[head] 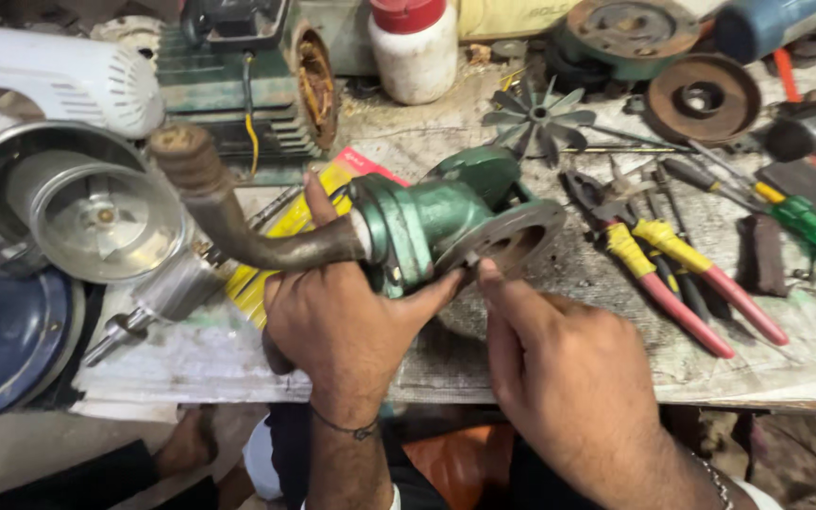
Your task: The person holds a green pump housing with a curved pipe on the workbench and uses a flat file to file the circular flange face, rotating and repositioning the housing to file different sections of the flange throughout the episode.
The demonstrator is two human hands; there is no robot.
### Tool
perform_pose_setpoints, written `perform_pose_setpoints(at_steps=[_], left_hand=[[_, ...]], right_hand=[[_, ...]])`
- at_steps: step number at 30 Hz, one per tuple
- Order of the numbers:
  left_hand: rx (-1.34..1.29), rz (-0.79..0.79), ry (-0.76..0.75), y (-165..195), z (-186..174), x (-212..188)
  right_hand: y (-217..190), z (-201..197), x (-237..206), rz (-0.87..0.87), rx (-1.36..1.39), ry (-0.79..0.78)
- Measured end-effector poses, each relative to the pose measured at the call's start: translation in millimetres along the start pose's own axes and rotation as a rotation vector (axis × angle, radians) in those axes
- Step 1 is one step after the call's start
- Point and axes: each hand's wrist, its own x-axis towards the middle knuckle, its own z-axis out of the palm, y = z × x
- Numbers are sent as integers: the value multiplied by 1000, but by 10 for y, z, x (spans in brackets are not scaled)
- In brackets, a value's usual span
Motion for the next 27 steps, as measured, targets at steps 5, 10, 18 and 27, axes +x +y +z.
perform_pose_setpoints(at_steps=[5,10,18,27], left_hand=[[45,17,42,-12,13,-1],[36,-27,-25,8,-14,17],[45,-50,-66,9,-22,27],[65,-11,-3,-7,-62,49]], right_hand=[[-81,-74,49,4,-146,-34],[135,34,-85,-91,-400,-162],[104,-3,-106,-414,-745,-154],[4,-69,33,-486,-820,-133]])
